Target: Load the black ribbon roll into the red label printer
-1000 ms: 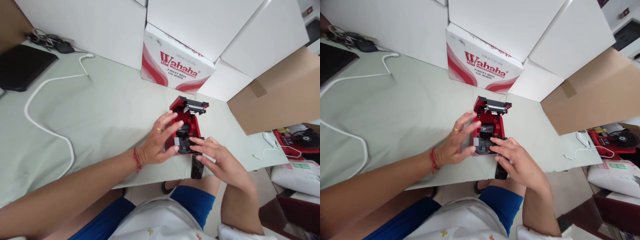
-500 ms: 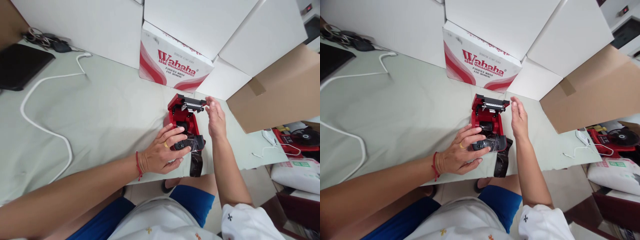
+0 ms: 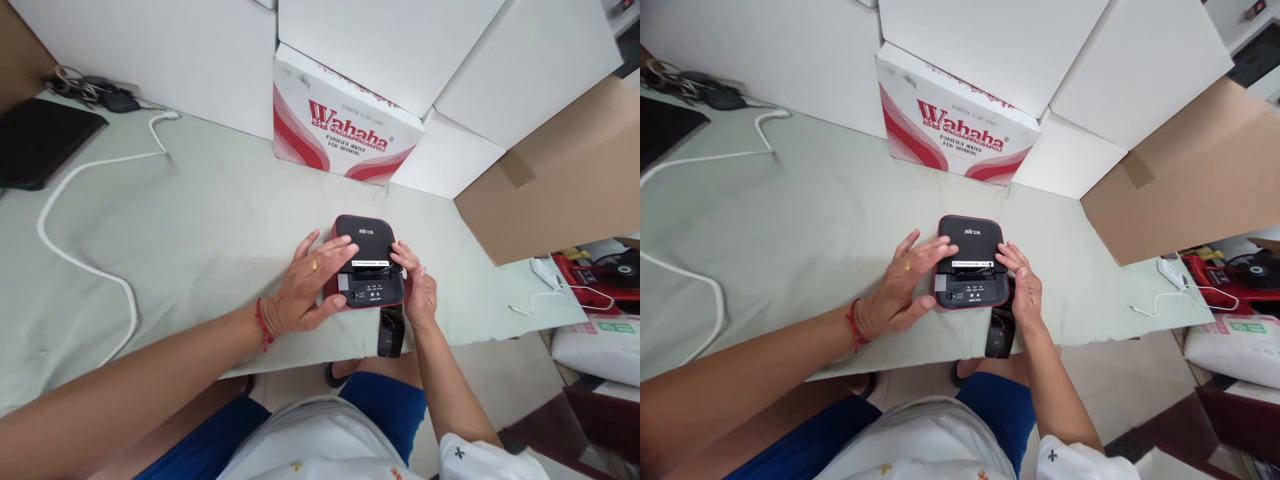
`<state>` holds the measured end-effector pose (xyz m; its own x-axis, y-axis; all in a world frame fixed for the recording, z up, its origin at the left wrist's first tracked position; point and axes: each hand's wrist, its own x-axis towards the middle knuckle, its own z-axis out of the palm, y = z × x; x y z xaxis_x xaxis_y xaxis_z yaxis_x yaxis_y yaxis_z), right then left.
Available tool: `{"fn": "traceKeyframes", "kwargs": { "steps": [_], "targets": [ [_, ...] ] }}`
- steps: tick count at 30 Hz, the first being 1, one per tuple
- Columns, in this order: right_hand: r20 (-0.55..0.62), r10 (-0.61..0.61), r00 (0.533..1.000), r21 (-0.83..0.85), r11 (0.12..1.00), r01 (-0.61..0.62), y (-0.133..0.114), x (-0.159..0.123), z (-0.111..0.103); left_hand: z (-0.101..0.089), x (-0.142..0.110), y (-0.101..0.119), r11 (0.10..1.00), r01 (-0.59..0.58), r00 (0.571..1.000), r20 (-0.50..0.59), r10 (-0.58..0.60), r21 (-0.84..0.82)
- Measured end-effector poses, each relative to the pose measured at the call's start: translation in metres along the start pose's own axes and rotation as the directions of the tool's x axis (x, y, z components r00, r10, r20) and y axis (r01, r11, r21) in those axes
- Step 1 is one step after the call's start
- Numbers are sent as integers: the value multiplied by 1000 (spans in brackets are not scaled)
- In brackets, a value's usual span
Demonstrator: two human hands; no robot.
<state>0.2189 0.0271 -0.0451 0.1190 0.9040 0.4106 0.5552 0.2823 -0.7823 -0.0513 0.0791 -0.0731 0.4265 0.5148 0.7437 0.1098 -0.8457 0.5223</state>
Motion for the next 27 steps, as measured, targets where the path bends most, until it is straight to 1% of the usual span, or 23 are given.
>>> {"fn": "traceKeyframes", "kwargs": {
  "steps": [2,4,8,10,12,14,16,18,20,23,25,27],
  "targets": [
    [-28,-17,999,-4,1000,16,-1,0,2,-2,2,-1,997,50,998,29,-48,-56],
    [-31,-48,998,12,999,48,-2,0,2,-2,3,-2,993,78,997,18,-77,-87],
    [14,-50,999,-29,998,51,-4,0,-1,0,4,-2,994,77,997,1,-77,-72],
    [19,-51,999,-24,998,52,-4,-1,-1,0,5,-2,993,82,997,-1,-82,-86],
    [17,-70,997,3,998,70,-6,-3,2,0,5,-1,985,106,994,0,-107,-138],
    [19,-89,996,12,996,89,-10,-5,4,-1,4,1,964,162,987,19,-162,-211],
    [29,-88,996,-10,996,88,-16,-8,5,-1,2,2,925,262,964,39,-261,-277],
    [47,-106,993,-53,993,109,-24,-14,4,-1,1,3,868,365,926,40,-374,-338],
    [94,-179,979,-96,977,188,-33,-22,1,-1,0,2,811,438,888,48,-456,-389],
    [149,-318,936,-131,932,337,-44,-34,-4,1,1,3,732,503,851,112,-514,-459],
    [143,-365,920,-147,911,384,-47,-42,-7,4,2,4,681,528,827,123,-549,-508],
    [130,-382,915,-176,899,400,-48,-48,-8,7,2,6,650,537,808,107,-579,-537]
  ]
}}
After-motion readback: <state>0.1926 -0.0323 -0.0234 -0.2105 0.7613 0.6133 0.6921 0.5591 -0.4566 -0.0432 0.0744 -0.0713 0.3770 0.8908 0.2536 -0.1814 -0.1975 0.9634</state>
